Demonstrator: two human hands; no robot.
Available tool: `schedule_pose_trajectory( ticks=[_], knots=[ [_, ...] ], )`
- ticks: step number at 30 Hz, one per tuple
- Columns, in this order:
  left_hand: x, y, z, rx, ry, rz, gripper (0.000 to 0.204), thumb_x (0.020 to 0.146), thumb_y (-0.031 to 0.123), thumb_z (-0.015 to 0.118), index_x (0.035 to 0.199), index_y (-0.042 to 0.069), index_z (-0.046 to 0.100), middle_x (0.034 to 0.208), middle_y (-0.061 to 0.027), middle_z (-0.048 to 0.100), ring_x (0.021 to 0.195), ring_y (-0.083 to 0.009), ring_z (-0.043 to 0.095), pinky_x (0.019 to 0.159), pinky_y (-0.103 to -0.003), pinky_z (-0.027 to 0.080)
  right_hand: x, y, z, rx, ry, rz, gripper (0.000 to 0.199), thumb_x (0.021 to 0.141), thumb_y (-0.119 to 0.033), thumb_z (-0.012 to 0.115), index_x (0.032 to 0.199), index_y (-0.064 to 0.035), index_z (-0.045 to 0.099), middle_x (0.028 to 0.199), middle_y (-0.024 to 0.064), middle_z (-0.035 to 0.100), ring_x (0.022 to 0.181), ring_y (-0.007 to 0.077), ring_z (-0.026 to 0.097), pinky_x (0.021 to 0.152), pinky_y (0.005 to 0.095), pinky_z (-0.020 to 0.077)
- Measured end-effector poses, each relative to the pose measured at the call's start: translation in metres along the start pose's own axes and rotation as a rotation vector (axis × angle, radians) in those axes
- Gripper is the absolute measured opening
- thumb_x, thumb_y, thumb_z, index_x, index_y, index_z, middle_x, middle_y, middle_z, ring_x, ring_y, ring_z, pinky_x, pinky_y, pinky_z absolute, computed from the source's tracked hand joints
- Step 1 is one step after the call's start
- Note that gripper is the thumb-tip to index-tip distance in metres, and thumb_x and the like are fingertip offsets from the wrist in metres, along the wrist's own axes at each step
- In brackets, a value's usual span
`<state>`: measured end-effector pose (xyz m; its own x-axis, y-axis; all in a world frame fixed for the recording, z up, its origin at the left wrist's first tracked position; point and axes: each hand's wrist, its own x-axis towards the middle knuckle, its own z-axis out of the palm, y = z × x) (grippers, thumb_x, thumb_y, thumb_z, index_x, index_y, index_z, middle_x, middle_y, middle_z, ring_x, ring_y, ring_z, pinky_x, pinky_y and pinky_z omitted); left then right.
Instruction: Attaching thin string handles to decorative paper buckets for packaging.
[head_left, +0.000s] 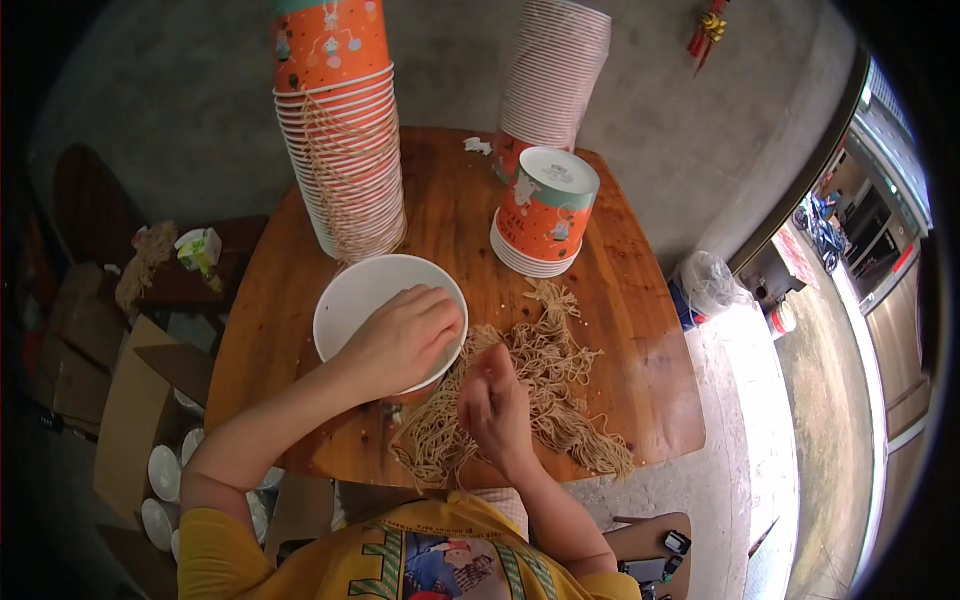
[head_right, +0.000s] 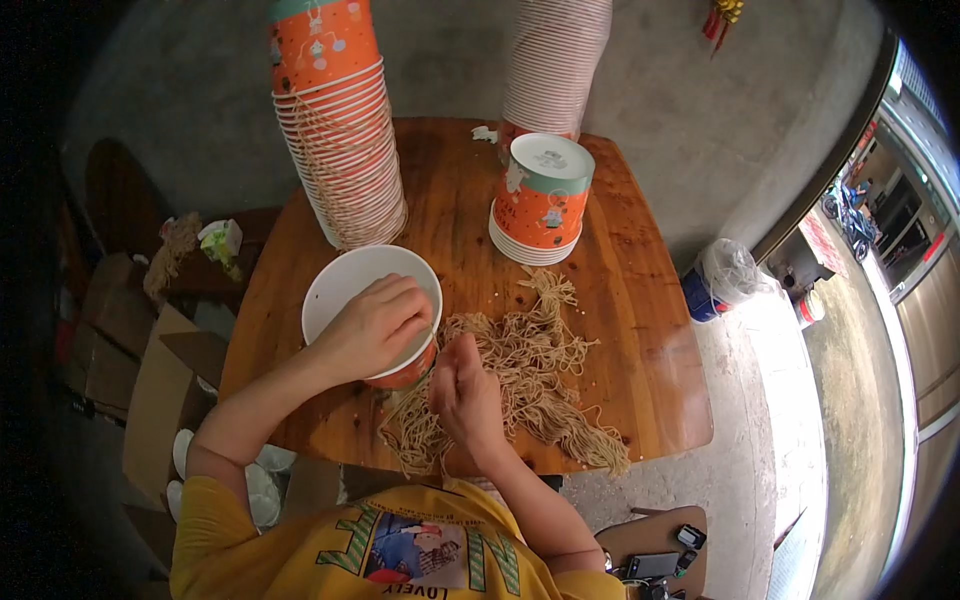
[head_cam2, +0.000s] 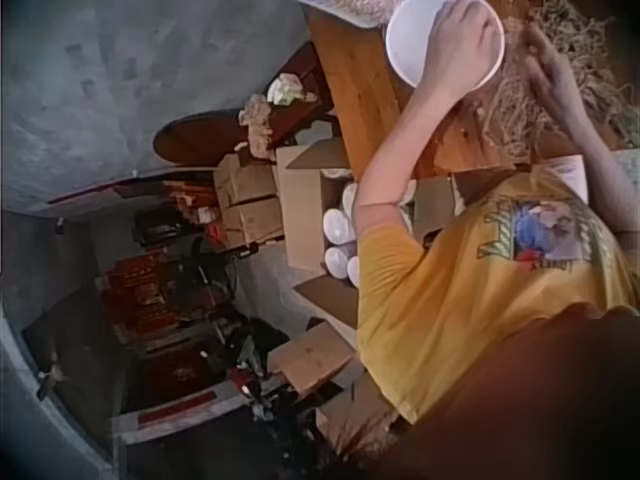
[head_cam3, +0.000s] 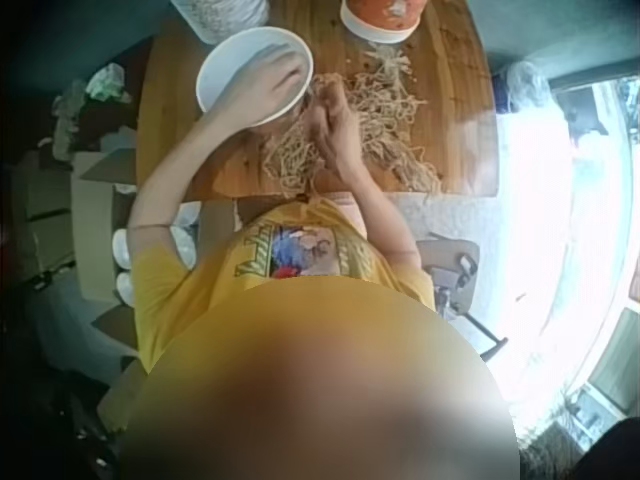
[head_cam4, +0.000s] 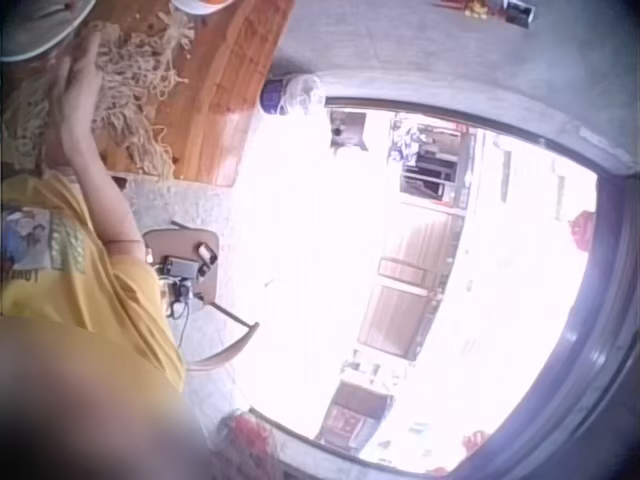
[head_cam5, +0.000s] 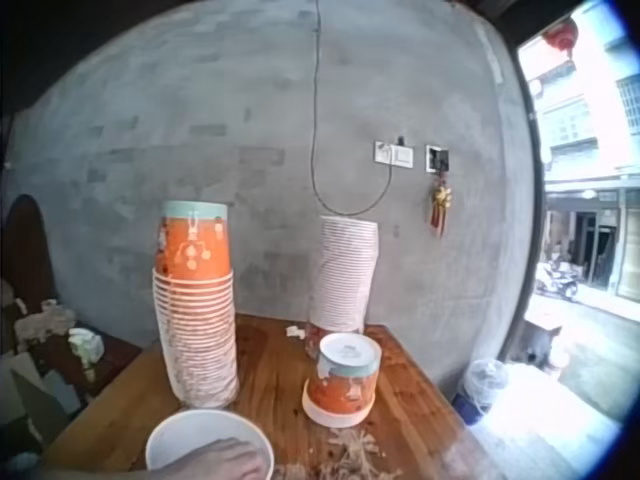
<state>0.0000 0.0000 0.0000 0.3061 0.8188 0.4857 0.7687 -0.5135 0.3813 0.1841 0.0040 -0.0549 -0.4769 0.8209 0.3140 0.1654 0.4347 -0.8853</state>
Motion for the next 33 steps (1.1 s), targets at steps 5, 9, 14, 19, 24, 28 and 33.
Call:
schedule_pose_trajectory(
  ticks=[5, 9, 14, 19, 24, 28, 33],
  knots=[
    [0.000, 0.007, -0.010, -0.218, -0.015, -0.227, 0.012, 0.085, 0.010, 0.062, 0.086, 0.005, 0.051, 0.091, -0.0090, 0.056, 0.090, -0.0296, 0.056, 0.079, -0.040, 0.045, -0.003, -0.011, -0.002, 0.237, -0.028, 0.271, 0.013, 0.098, -0.012, 0.052, 0.109, -0.0046, 0.049, 0.060, 0.0019, 0.056, 0.052, 0.0073, 0.054, 0.051, 0.0246, 0.0437],
    [-0.021, 0.022, -0.026, -0.116, -0.108, -0.218, 0.012, 0.084, 0.012, 0.064, 0.085, 0.006, 0.053, 0.092, -0.0090, 0.056, 0.091, -0.0295, 0.055, 0.080, -0.040, 0.045, -0.020, -0.014, -0.007, 0.276, -0.004, 0.242, 0.016, 0.098, -0.015, 0.055, 0.109, -0.0044, 0.052, 0.062, 0.0039, 0.060, 0.054, 0.0091, 0.059, 0.053, 0.0247, 0.0460],
    [-0.058, 0.022, -0.038, 0.245, -0.040, -0.102, 0.016, 0.083, 0.016, 0.066, 0.092, 0.007, 0.057, 0.093, -0.0074, 0.055, 0.094, -0.0277, 0.054, 0.086, -0.039, 0.042, -0.031, -0.018, -0.009, 0.045, -0.086, 0.222, 0.011, 0.097, -0.013, 0.057, 0.100, -0.0020, 0.058, 0.067, 0.0016, 0.063, 0.064, 0.0056, 0.061, 0.059, 0.0219, 0.0496],
    [-0.077, 0.020, -0.038, 0.447, 0.255, -0.206, 0.022, 0.081, 0.006, 0.067, 0.099, 0.006, 0.055, 0.103, -0.0126, 0.050, 0.100, -0.0327, 0.051, 0.086, -0.041, 0.042, -0.036, -0.016, 0.012, 0.074, -0.126, 0.129, 0.011, 0.095, -0.012, 0.061, 0.099, -0.0027, 0.060, 0.068, 0.0060, 0.065, 0.064, 0.0119, 0.066, 0.058, 0.0259, 0.0505],
    [-0.107, 0.034, 0.002, -0.374, 0.371, -0.676, 0.016, 0.092, 0.012, 0.062, 0.103, 0.002, 0.056, 0.096, -0.0061, 0.056, 0.086, -0.0167, 0.058, 0.078, -0.028, 0.047, -0.038, -0.022, 0.024, 0.060, -0.176, 0.075, 0.011, 0.093, -0.013, 0.063, 0.100, -0.0047, 0.062, 0.073, 0.0126, 0.066, 0.064, 0.0222, 0.068, 0.058, 0.0312, 0.0514],
    [-0.093, 0.035, 0.017, -1.229, 0.185, -0.897, 0.022, 0.099, 0.021, 0.054, 0.103, 0.002, 0.064, 0.092, -0.0004, 0.062, 0.084, -0.0063, 0.057, 0.076, -0.021, 0.046, -0.037, -0.024, 0.027, 0.020, -0.164, 0.026, 0.012, 0.091, -0.013, 0.064, 0.100, -0.0051, 0.062, 0.079, 0.0152, 0.066, 0.067, 0.0294, 0.067, 0.058, 0.0351, 0.0517],
    [-0.086, 0.041, 0.020, -1.413, 0.188, -0.992, 0.022, 0.098, 0.022, 0.055, 0.101, 0.002, 0.065, 0.089, -0.0007, 0.063, 0.083, -0.0058, 0.056, 0.077, -0.021, 0.045, -0.038, -0.021, 0.028, -0.011, -0.147, -0.008, 0.012, 0.090, -0.013, 0.064, 0.098, -0.0049, 0.061, 0.081, 0.0158, 0.066, 0.069, 0.0328, 0.066, 0.059, 0.0377, 0.0516]
  ],
)
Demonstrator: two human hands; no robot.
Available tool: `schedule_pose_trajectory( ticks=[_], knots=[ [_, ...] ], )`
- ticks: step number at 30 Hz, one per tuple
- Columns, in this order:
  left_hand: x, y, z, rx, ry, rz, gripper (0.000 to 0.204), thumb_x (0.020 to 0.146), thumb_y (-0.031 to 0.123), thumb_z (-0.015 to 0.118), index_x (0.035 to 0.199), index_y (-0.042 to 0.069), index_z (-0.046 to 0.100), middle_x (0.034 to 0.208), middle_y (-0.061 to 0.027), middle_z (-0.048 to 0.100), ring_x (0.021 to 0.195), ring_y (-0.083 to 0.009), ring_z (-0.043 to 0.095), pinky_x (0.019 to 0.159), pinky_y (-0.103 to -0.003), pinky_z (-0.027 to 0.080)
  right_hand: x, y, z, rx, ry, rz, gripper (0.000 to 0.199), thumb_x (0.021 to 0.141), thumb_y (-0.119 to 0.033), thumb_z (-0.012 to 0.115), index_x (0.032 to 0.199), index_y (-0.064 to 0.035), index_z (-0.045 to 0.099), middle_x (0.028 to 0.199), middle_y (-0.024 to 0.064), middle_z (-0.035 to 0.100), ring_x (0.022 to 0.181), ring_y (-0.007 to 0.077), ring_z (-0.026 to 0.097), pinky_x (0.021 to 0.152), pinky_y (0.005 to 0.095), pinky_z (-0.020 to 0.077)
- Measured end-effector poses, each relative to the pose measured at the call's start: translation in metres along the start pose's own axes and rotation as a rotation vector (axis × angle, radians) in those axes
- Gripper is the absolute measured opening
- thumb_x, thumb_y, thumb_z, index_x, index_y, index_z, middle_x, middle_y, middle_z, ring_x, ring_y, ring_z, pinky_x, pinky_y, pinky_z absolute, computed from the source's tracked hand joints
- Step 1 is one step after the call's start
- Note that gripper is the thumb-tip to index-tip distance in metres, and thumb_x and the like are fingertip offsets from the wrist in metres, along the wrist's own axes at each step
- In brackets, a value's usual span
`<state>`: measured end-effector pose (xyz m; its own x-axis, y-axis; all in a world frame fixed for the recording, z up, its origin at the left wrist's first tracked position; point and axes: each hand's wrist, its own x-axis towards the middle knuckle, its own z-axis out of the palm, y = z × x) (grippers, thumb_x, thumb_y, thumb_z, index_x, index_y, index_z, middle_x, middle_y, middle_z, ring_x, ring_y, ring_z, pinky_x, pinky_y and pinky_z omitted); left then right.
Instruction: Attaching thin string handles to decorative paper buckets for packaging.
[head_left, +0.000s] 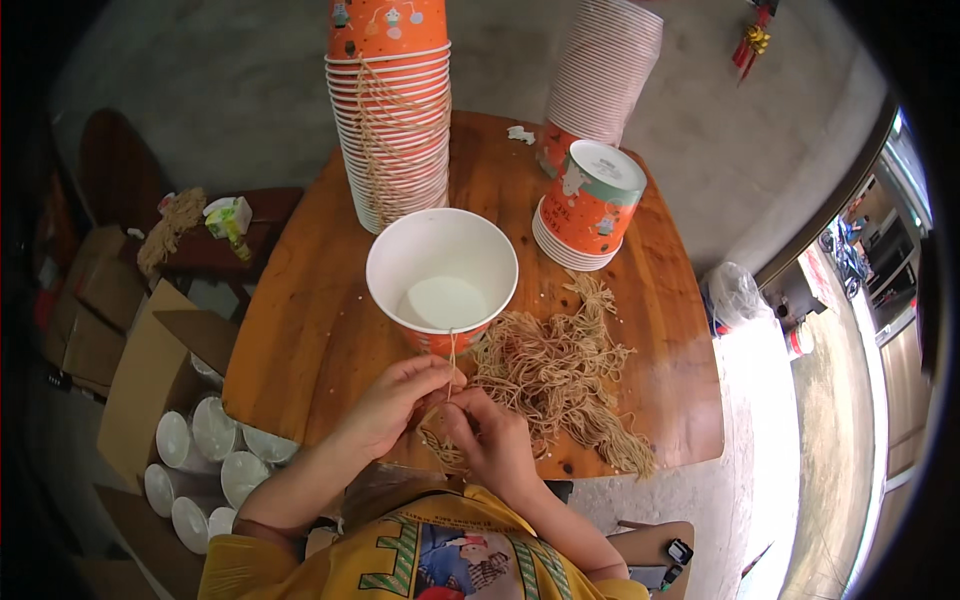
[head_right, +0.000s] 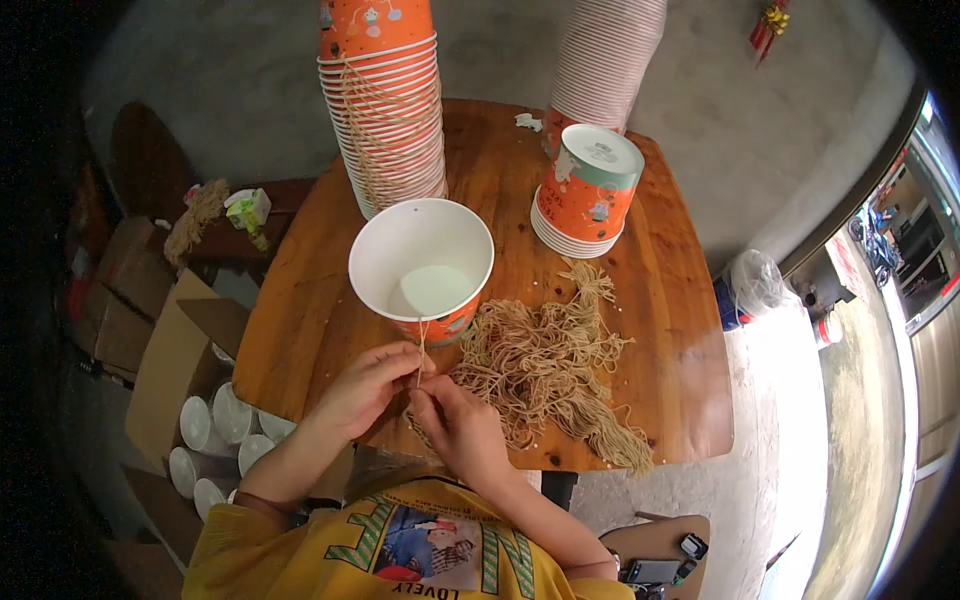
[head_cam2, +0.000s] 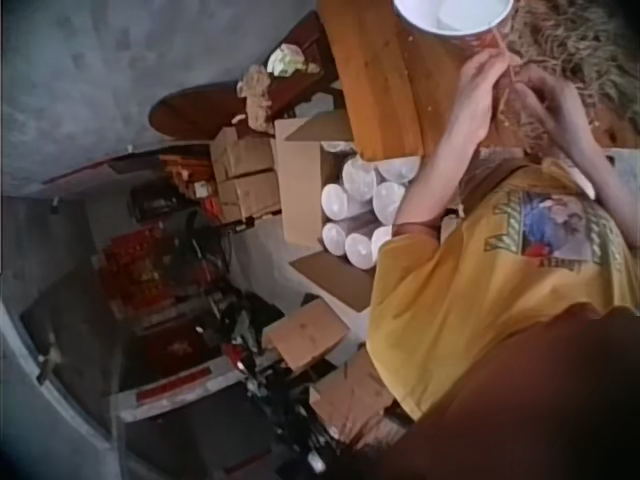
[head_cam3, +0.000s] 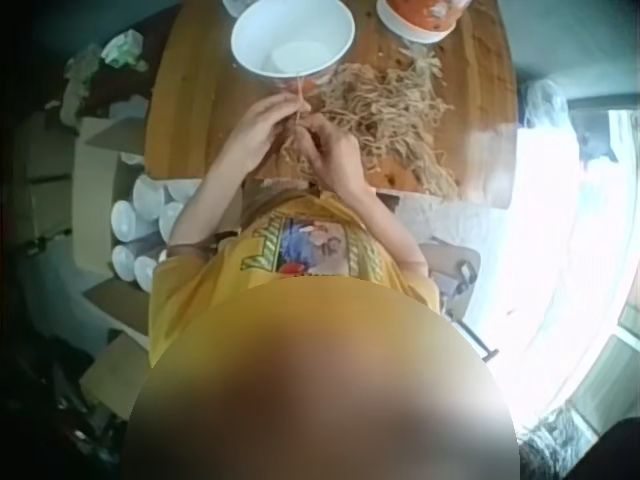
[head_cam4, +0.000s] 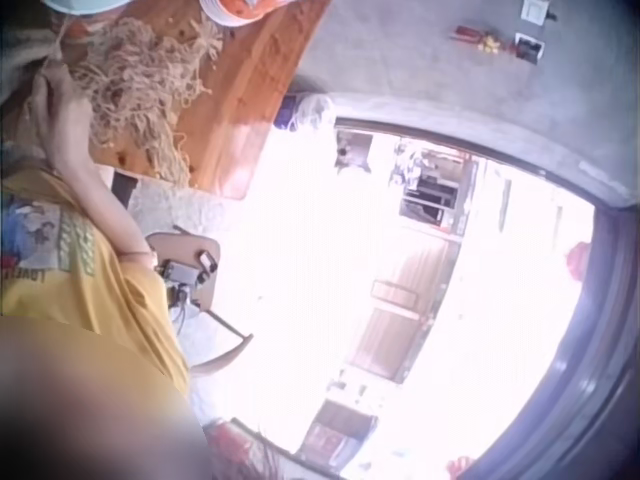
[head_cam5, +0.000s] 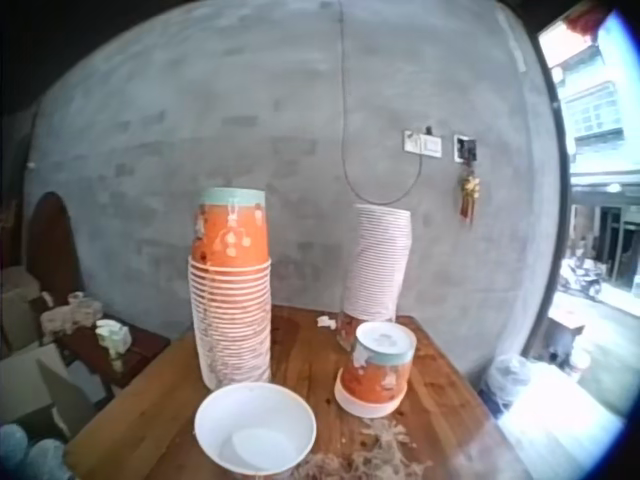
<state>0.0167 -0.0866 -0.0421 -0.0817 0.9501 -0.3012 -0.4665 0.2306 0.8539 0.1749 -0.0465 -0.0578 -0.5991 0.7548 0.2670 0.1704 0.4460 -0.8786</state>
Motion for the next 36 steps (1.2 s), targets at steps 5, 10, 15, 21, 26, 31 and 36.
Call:
schedule_pose_trajectory(
  ticks=[5, 10, 15, 21, 26, 31, 36],
  knots=[
    [0.006, -0.007, 0.002, -0.144, 0.011, 0.047, 0.018, 0.097, 0.022, 0.056, 0.097, 0.006, 0.065, 0.089, -0.0010, 0.064, 0.083, -0.0076, 0.058, 0.077, -0.023, 0.045, 0.000, 0.005, 0.003, -0.221, 0.054, -0.160, 0.006, 0.089, -0.008, 0.063, 0.091, -0.0026, 0.060, 0.075, 0.0124, 0.061, 0.065, 0.0291, 0.063, 0.057, 0.0356, 0.0500],
    [0.019, -0.002, 0.006, -0.140, 0.177, 0.143, 0.020, 0.098, 0.024, 0.057, 0.101, 0.006, 0.064, 0.088, 0.0000, 0.063, 0.084, -0.0085, 0.058, 0.081, -0.025, 0.044, -0.005, 0.004, 0.011, -0.286, -0.011, -0.284, 0.008, 0.084, -0.006, 0.065, 0.088, -0.0043, 0.058, 0.077, 0.0114, 0.059, 0.068, 0.0297, 0.061, 0.058, 0.0376, 0.0499],
    [0.031, -0.002, 0.007, -0.059, 0.315, 0.314, 0.020, 0.099, 0.022, 0.055, 0.098, 0.004, 0.064, 0.082, 0.0016, 0.059, 0.078, -0.0073, 0.052, 0.078, -0.023, 0.041, -0.004, 0.006, 0.012, -0.394, 0.003, -0.384, 0.009, 0.082, -0.005, 0.064, 0.083, -0.0063, 0.055, 0.073, 0.0075, 0.055, 0.066, 0.0242, 0.059, 0.057, 0.0344, 0.0496],
    [0.036, -0.002, 0.002, -0.009, 0.386, 0.349, 0.020, 0.098, 0.023, 0.056, 0.095, 0.004, 0.064, 0.086, 0.0012, 0.059, 0.078, -0.0082, 0.052, 0.078, -0.025, 0.045, 0.002, 0.011, 0.019, -0.527, 0.011, -0.472, 0.011, 0.082, -0.010, 0.064, 0.084, -0.0071, 0.054, 0.071, 0.0049, 0.053, 0.064, 0.0216, 0.057, 0.055, 0.0327, 0.0488],
    [0.033, -0.002, -0.006, -0.050, 0.338, 0.315, 0.023, 0.100, 0.025, 0.054, 0.094, 0.005, 0.063, 0.085, 0.0019, 0.058, 0.076, -0.0079, 0.052, 0.075, -0.025, 0.045, 0.005, 0.010, 0.014, -0.450, 0.082, -0.412, 0.021, 0.082, -0.012, 0.071, 0.095, -0.0070, 0.056, 0.080, 0.0059, 0.061, 0.066, 0.0207, 0.063, 0.057, 0.0317, 0.0515],
    [0.013, -0.039, 0.015, 1.013, 0.228, 0.832, 0.022, 0.091, 0.009, 0.060, 0.112, 0.005, 0.057, 0.112, -0.0079, 0.055, 0.090, -0.0238, 0.062, 0.075, -0.033, 0.052, -0.005, -0.029, -0.030, -0.111, -0.002, -0.233, 0.029, 0.084, -0.011, 0.071, 0.108, -0.0043, 0.056, 0.088, 0.0125, 0.064, 0.068, 0.0306, 0.065, 0.057, 0.0376, 0.0515],
    [0.041, -0.008, 0.048, 1.216, 0.283, 1.037, 0.049, 0.090, 0.016, 0.063, 0.131, -0.003, 0.044, 0.128, -0.0171, 0.049, 0.093, -0.0322, 0.065, 0.067, -0.039, 0.056, 0.002, -0.060, -0.061, 0.168, -0.160, -0.307, 0.016, 0.089, -0.001, 0.063, 0.105, 0.0004, 0.061, 0.085, 0.0114, 0.061, 0.069, 0.0199, 0.065, 0.058, 0.0301, 0.0509]
  ],
)
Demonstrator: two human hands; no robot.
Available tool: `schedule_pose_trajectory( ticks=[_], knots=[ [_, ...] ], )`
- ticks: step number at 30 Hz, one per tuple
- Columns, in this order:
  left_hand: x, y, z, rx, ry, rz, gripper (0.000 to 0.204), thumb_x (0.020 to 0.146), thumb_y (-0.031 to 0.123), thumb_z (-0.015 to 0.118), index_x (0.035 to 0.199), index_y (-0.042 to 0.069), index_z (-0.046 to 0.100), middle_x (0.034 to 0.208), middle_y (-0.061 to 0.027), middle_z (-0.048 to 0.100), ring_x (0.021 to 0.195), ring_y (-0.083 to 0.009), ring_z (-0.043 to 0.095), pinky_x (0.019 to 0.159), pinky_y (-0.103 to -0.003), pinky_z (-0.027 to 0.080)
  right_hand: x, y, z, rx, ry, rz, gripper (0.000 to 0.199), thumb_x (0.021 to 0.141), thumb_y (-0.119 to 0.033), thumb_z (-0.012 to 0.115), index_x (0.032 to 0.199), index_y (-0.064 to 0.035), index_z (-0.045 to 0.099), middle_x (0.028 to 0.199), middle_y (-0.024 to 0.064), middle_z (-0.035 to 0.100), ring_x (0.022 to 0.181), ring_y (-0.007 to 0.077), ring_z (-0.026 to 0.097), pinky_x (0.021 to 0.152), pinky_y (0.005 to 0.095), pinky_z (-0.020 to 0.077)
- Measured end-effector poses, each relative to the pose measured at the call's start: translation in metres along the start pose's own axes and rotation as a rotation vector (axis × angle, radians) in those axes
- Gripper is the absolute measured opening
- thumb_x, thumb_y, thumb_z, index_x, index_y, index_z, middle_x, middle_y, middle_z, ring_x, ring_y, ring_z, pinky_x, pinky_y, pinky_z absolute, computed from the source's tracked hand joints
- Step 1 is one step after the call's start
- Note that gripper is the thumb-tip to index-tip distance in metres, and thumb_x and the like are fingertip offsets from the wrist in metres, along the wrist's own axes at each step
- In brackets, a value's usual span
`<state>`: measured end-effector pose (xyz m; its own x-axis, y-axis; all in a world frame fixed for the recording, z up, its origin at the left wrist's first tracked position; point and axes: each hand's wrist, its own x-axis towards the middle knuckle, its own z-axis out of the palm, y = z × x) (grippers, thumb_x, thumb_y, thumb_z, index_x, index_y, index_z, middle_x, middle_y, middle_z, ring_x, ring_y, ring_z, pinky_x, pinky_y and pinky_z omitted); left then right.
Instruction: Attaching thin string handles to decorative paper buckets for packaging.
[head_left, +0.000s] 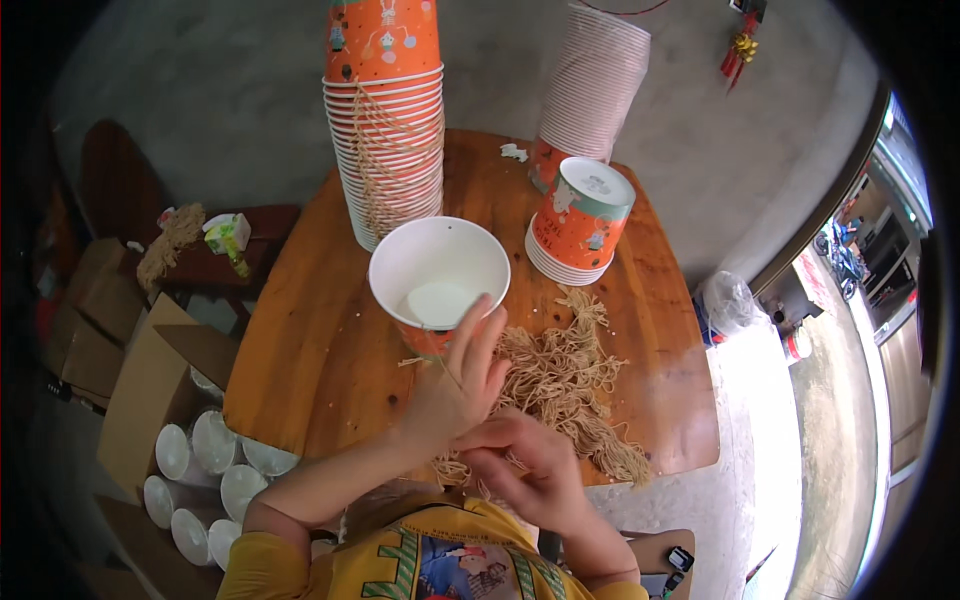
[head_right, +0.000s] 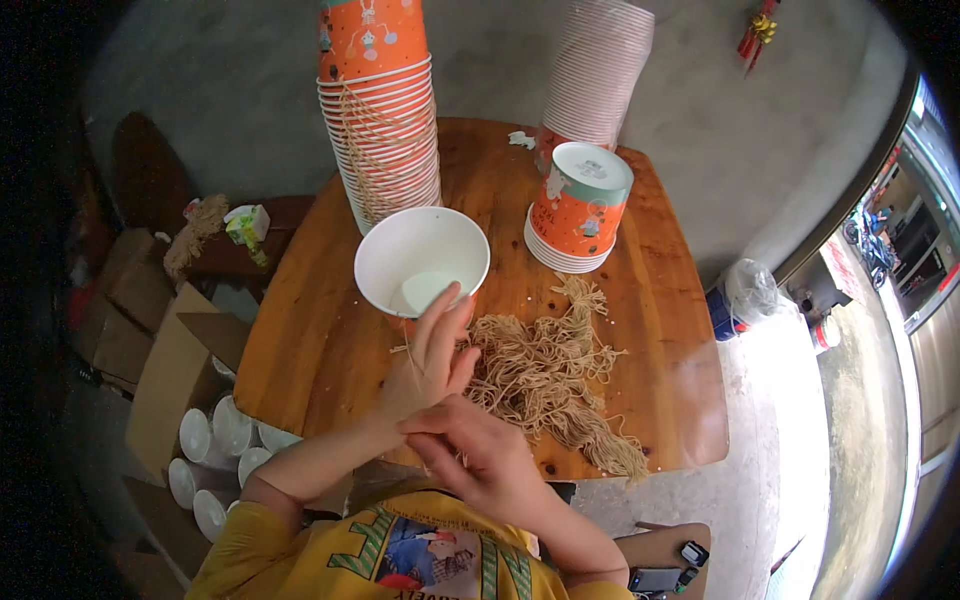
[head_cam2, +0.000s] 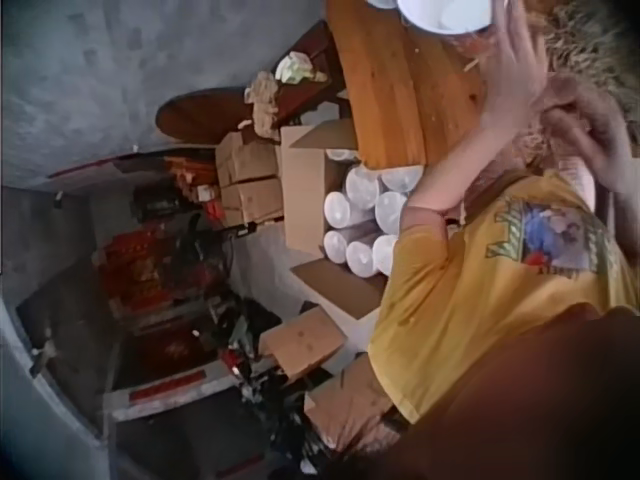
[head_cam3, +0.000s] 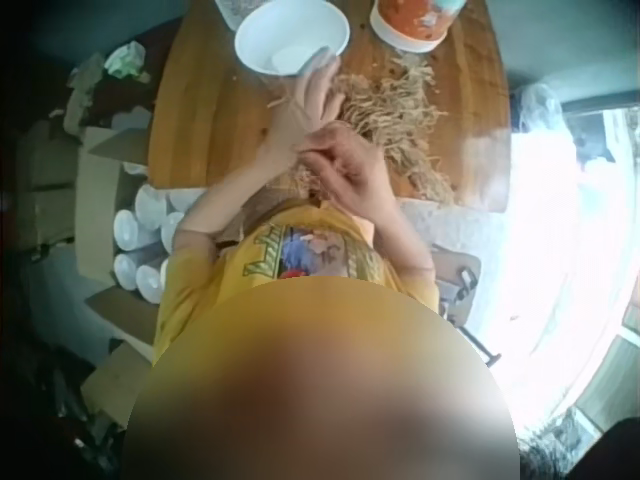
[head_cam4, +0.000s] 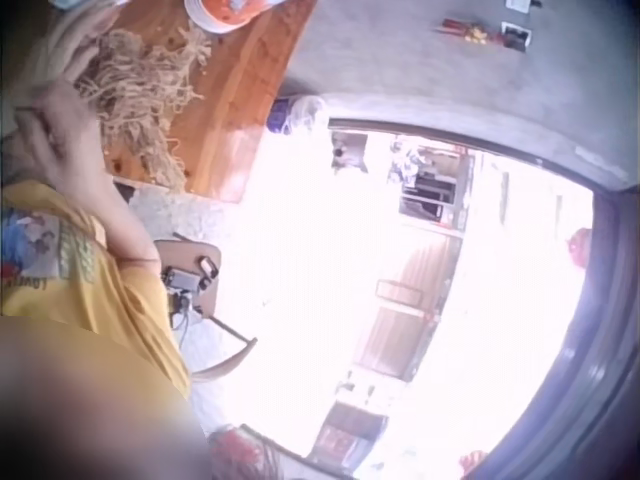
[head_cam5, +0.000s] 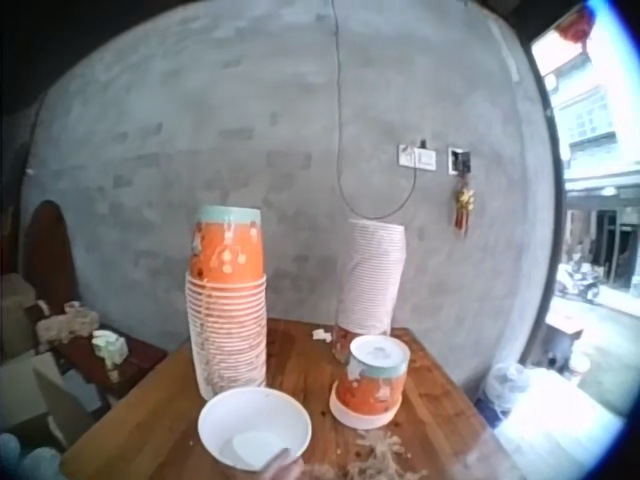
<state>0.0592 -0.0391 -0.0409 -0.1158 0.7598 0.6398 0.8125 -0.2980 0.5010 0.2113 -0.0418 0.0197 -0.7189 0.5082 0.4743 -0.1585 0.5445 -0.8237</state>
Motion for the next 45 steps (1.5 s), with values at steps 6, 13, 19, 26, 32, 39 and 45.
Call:
schedule_pose_trajectory(
  ticks=[6, 13, 19, 26, 32, 39, 45],
  knots=[
    [0.019, -0.016, -0.052, 0.190, -0.103, -0.187, 0.025, 0.092, 0.027, 0.060, 0.098, 0.003, 0.061, 0.094, -0.0141, 0.060, 0.076, -0.0328, 0.064, 0.061, -0.042, 0.053, -0.015, 0.002, -0.054, 0.829, 0.231, 0.116, 0.018, 0.098, -0.013, 0.051, 0.098, 0.0039, 0.058, 0.091, 0.0133, 0.063, 0.069, 0.0186, 0.064, 0.061, 0.0277, 0.0539],
    [0.033, -0.089, -0.119, 0.234, -0.212, -0.139, 0.023, 0.092, 0.018, 0.060, 0.084, -0.003, 0.063, 0.084, -0.0136, 0.058, 0.089, -0.0310, 0.056, 0.076, -0.038, 0.046, 0.007, 0.029, -0.055, 1.179, 0.409, 0.187, 0.017, 0.100, -0.016, 0.051, 0.106, -0.0012, 0.056, 0.100, 0.0145, 0.066, 0.073, 0.0222, 0.067, 0.065, 0.0303, 0.0563],
    [0.026, -0.091, -0.132, 0.199, -0.044, -0.025, 0.012, 0.088, 0.010, 0.062, 0.088, -0.002, 0.060, 0.095, -0.0101, 0.056, 0.092, -0.0285, 0.054, 0.080, -0.036, 0.045, 0.023, 0.047, -0.021, 0.465, 0.354, 0.342, 0.012, 0.097, -0.010, 0.057, 0.104, -0.0013, 0.062, 0.090, 0.0057, 0.068, 0.076, 0.0087, 0.063, 0.068, 0.0223, 0.0508],
    [0.011, 0.005, -0.093, -0.410, -0.298, -0.175, 0.069, 0.076, 0.033, 0.083, 0.129, 0.006, 0.048, 0.087, -0.0029, 0.050, 0.071, -0.0117, 0.049, 0.064, -0.026, 0.047, 0.026, 0.049, 0.001, -0.021, 0.342, 0.247, 0.007, 0.089, -0.006, 0.065, 0.093, -0.0004, 0.062, 0.089, 0.0048, 0.068, 0.074, 0.0118, 0.064, 0.063, 0.0257, 0.0514],
    [-0.004, 0.014, -0.055, -0.611, -0.222, -0.139, 0.068, 0.085, 0.031, 0.075, 0.136, 0.005, 0.036, 0.081, -0.0019, 0.050, 0.066, -0.0083, 0.048, 0.058, -0.023, 0.044, 0.032, 0.048, 0.002, -0.672, 0.309, -0.097, 0.019, 0.077, -0.005, 0.071, 0.094, -0.0071, 0.061, 0.083, 0.0063, 0.062, 0.067, 0.0250, 0.060, 0.057, 0.0340, 0.0501],
    [-0.004, 0.006, -0.061, -0.933, -0.269, -0.613, 0.016, 0.100, 0.009, 0.050, 0.114, 0.002, 0.046, 0.080, -0.0047, 0.056, 0.065, -0.0089, 0.054, 0.056, -0.023, 0.045, 0.025, 0.053, -0.003, -0.791, 0.310, -0.085, 0.023, 0.075, -0.006, 0.071, 0.096, -0.0078, 0.062, 0.093, 0.0056, 0.061, 0.085, 0.0253, 0.060, 0.065, 0.0360, 0.0503],
    [-0.004, 0.007, -0.073, -0.277, -0.373, -0.378, 0.007, 0.097, 0.009, 0.055, 0.099, 0.003, 0.055, 0.078, -0.0081, 0.065, 0.067, -0.0136, 0.064, 0.058, -0.029, 0.051, 0.021, 0.062, -0.002, -0.611, 0.241, -0.123, 0.035, 0.076, -0.004, 0.070, 0.110, -0.0038, 0.059, 0.130, 0.0160, 0.048, 0.116, 0.0366, 0.050, 0.095, 0.0431, 0.0437]
  ],
)
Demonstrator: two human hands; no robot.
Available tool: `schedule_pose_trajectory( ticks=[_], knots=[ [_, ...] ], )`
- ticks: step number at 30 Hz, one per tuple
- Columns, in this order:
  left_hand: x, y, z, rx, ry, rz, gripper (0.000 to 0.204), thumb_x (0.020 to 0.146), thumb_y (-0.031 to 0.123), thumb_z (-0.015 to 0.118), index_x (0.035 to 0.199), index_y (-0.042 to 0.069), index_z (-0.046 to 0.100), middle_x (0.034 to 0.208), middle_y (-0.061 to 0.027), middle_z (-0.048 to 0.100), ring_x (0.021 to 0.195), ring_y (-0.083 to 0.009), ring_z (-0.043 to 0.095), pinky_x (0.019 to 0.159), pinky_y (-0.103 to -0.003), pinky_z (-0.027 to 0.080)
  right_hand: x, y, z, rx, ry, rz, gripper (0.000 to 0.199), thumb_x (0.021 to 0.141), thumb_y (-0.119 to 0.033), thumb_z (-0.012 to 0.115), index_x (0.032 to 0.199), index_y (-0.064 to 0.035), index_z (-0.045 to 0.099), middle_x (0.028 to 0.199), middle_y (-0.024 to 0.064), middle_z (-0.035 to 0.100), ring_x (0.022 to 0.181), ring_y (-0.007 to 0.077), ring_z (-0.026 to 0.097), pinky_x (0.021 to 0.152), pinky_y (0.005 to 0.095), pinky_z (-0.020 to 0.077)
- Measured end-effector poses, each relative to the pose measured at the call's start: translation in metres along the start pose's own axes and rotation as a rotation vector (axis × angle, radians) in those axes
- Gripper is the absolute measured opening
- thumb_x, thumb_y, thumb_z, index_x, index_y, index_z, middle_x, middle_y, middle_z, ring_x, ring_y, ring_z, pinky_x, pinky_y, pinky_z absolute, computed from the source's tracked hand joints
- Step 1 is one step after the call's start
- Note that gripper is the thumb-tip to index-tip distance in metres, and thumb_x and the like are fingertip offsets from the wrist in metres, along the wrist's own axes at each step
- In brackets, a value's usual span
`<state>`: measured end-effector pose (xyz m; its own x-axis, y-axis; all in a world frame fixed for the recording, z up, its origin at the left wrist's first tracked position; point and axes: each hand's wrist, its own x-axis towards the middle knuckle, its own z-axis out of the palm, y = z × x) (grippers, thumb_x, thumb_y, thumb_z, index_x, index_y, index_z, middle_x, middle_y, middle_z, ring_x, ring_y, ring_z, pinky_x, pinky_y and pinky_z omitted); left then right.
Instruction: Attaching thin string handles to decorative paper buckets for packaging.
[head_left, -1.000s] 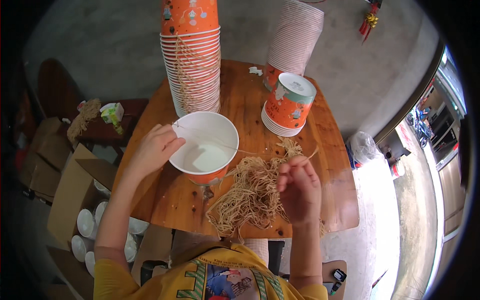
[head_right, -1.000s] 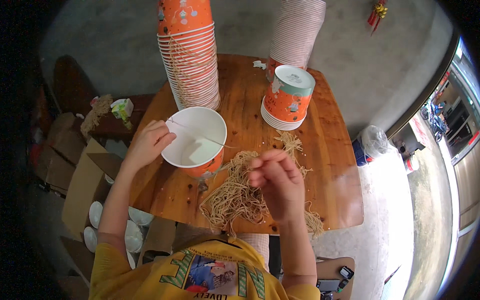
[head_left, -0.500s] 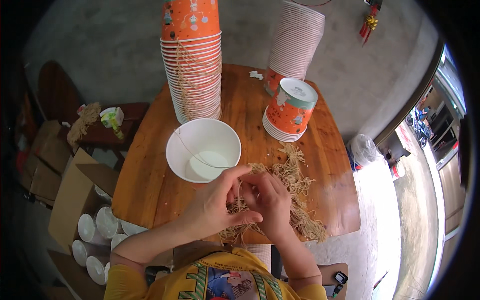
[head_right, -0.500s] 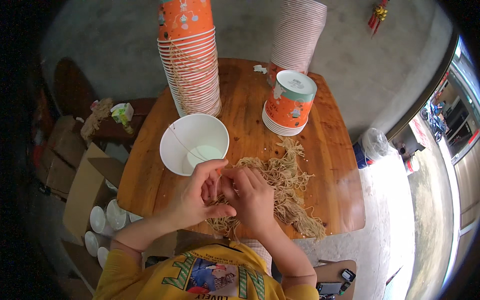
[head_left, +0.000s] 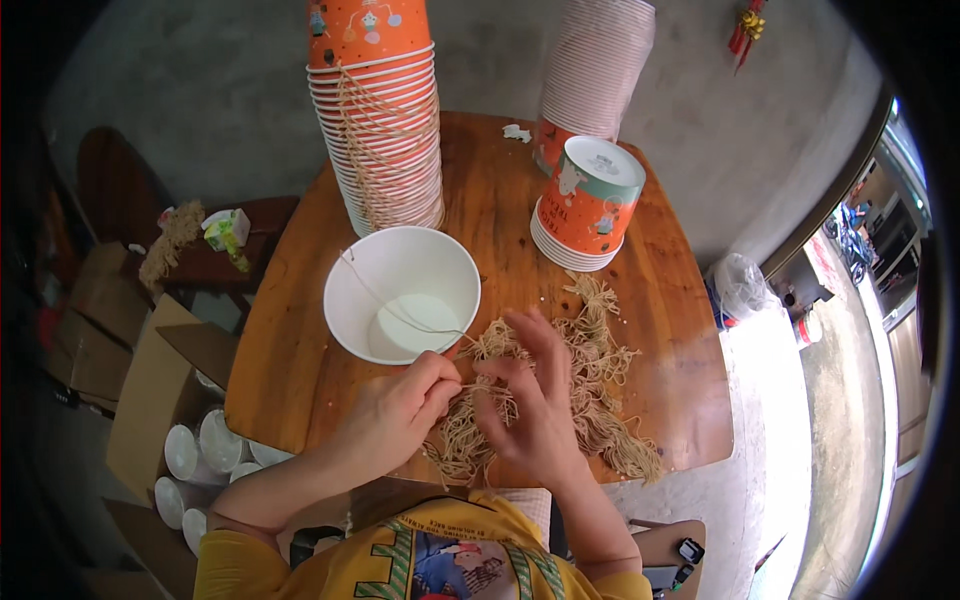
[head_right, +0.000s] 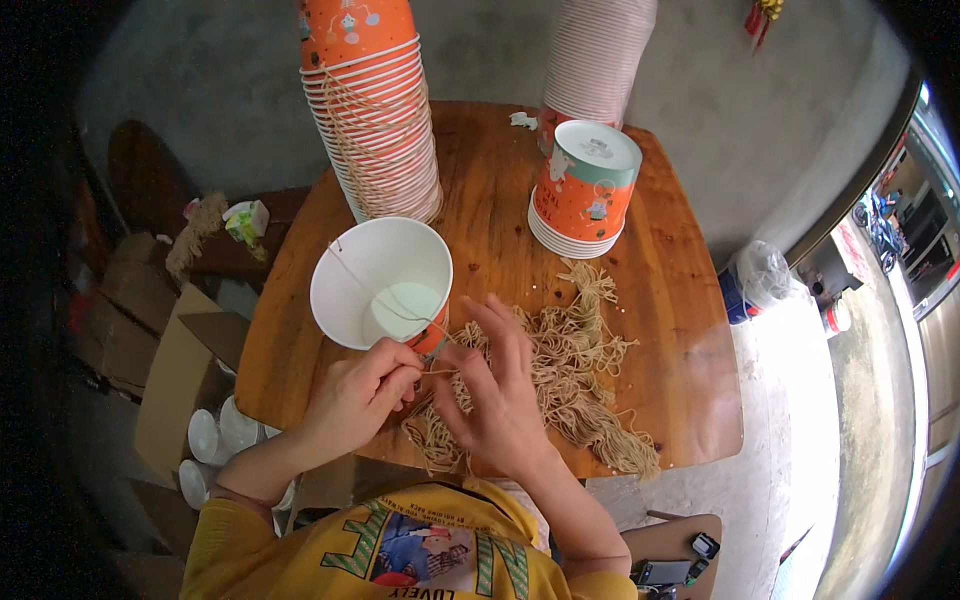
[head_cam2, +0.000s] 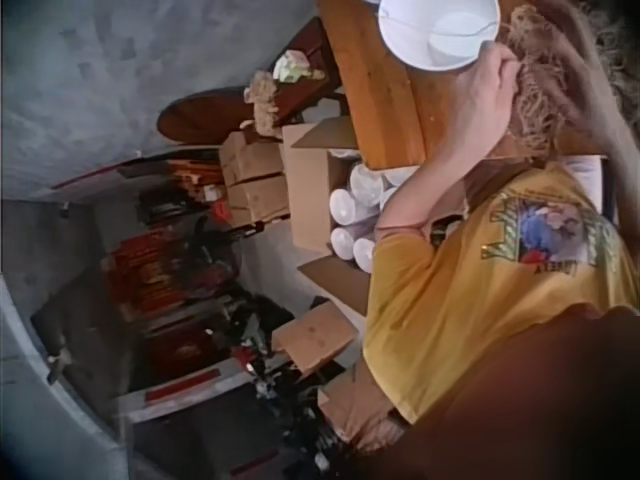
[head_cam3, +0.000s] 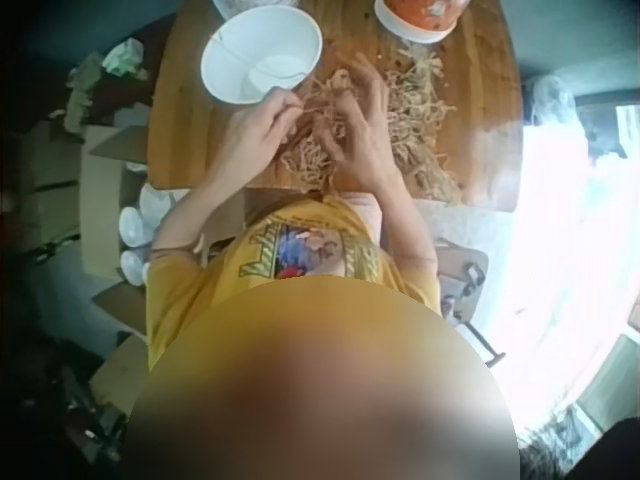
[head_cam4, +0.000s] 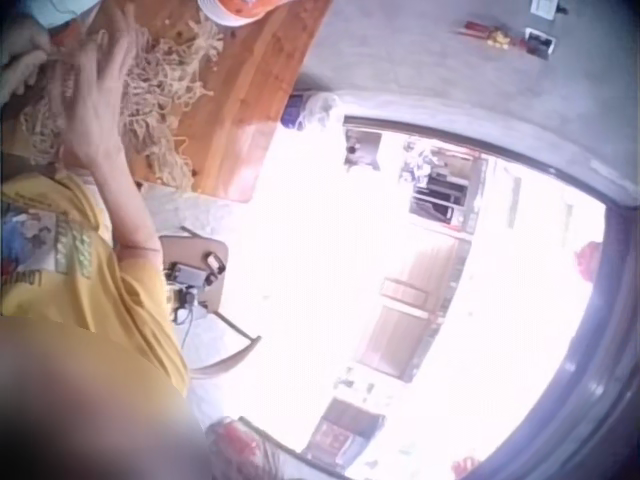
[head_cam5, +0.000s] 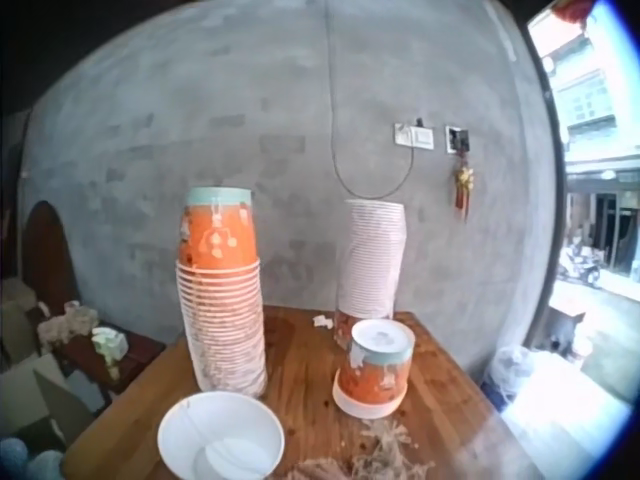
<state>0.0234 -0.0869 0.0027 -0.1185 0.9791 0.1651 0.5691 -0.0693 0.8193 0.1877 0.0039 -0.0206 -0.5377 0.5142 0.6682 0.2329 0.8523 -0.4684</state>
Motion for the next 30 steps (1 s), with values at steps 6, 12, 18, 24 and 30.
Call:
schedule_pose_trajectory(
  ticks=[6, 12, 18, 24, 30],
  knots=[
    [0.011, 0.007, -0.001, 0.129, 0.006, 0.232, 0.012, 0.094, 0.010, 0.058, 0.102, 0.004, 0.051, 0.088, -0.0155, 0.065, 0.077, -0.0309, 0.067, 0.061, -0.038, 0.051, -0.002, 0.006, 0.013, 0.558, -0.103, 0.021, 0.050, 0.083, -0.001, 0.066, 0.129, -0.0030, 0.047, 0.138, 0.0178, 0.039, 0.119, 0.0290, 0.050, 0.097, 0.0351, 0.0445],
    [0.032, 0.023, -0.018, 0.102, -0.004, 0.152, 0.025, 0.095, 0.009, 0.056, 0.114, 0.005, 0.041, 0.083, -0.0145, 0.065, 0.075, -0.0320, 0.066, 0.062, -0.038, 0.051, 0.017, 0.014, 0.005, 1.180, -0.386, 0.624, 0.035, 0.096, -0.010, 0.058, 0.129, -0.0045, 0.045, 0.111, 0.0038, 0.057, 0.094, 0.0120, 0.059, 0.079, 0.0271, 0.0505],
    [0.046, 0.018, -0.025, -0.024, -0.014, 0.125, 0.024, 0.096, 0.007, 0.055, 0.115, 0.005, 0.040, 0.079, -0.0125, 0.062, 0.071, -0.0254, 0.063, 0.065, -0.034, 0.048, 0.032, 0.022, 0.000, 0.833, -0.120, 0.383, 0.012, 0.095, -0.011, 0.061, 0.097, 0.0003, 0.062, 0.073, -0.0036, 0.057, 0.070, 0.0012, 0.047, 0.063, 0.0187, 0.0418],
    [0.038, -0.009, -0.023, 0.130, 0.068, 0.124, 0.025, 0.093, 0.013, 0.060, 0.110, 0.004, 0.046, 0.078, -0.0107, 0.060, 0.073, -0.0250, 0.061, 0.071, -0.034, 0.049, 0.006, 0.029, 0.004, 0.187, 0.064, 0.367, 0.010, 0.085, -0.011, 0.069, 0.089, -0.0052, 0.062, 0.061, 0.0036, 0.056, 0.048, 0.0128, 0.049, 0.048, 0.0271, 0.0433],
    [0.041, -0.015, -0.025, 0.211, -0.112, -0.017, 0.028, 0.089, 0.015, 0.064, 0.114, 0.005, 0.055, 0.079, -0.0069, 0.060, 0.070, -0.0212, 0.059, 0.068, -0.033, 0.049, -0.007, 0.024, 0.035, 0.117, 0.185, 0.223, 0.012, 0.081, -0.009, 0.073, 0.090, -0.0092, 0.065, 0.063, 0.0051, 0.059, 0.049, 0.0163, 0.052, 0.048, 0.0297, 0.0439]
  ],
)
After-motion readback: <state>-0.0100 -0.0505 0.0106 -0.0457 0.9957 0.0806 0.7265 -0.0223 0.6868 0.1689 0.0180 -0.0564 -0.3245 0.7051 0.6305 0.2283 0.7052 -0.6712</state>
